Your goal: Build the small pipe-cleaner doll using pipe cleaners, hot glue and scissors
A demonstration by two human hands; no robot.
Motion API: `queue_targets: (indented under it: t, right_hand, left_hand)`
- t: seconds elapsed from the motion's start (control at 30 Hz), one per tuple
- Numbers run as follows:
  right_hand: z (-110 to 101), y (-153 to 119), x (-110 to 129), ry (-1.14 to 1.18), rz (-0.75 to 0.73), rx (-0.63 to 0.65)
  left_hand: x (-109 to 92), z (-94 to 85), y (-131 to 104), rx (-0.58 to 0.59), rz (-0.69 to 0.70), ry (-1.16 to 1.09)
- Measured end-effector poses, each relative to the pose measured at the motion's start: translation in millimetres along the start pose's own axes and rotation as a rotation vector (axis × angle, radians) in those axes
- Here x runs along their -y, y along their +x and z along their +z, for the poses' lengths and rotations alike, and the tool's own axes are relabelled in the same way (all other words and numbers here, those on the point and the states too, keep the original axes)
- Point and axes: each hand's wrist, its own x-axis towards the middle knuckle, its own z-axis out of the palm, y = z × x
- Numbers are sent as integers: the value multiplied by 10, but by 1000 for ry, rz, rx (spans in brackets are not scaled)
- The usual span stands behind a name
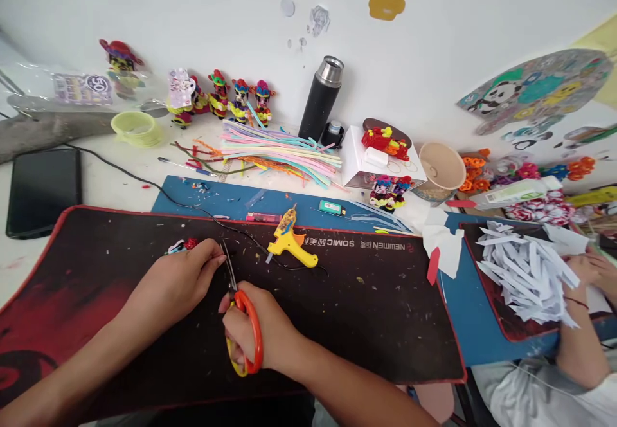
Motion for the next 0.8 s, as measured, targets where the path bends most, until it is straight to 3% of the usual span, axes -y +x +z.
queue_targets:
  t: [0.3,0.4,0.5,0.6,0.8]
  right_hand:
    - [-12,20,-56,-15,-37,5]
    - [-28,19,-59,30,-60,23]
    - [-16,-4,-100,24,-151,12]
    - [24,-35,-173,-32,-244,-3]
    - [-14,-26,-305,14,-379,66]
  left_hand:
    - [-52,65,-53,-78,-8,136]
    - [-17,93,-117,-130,5,61]
    - [114,119,-227,-234,34,-160]
    - [312,116,-326,-378,-36,-313]
    - [697,-8,-263,-530,-47,-237]
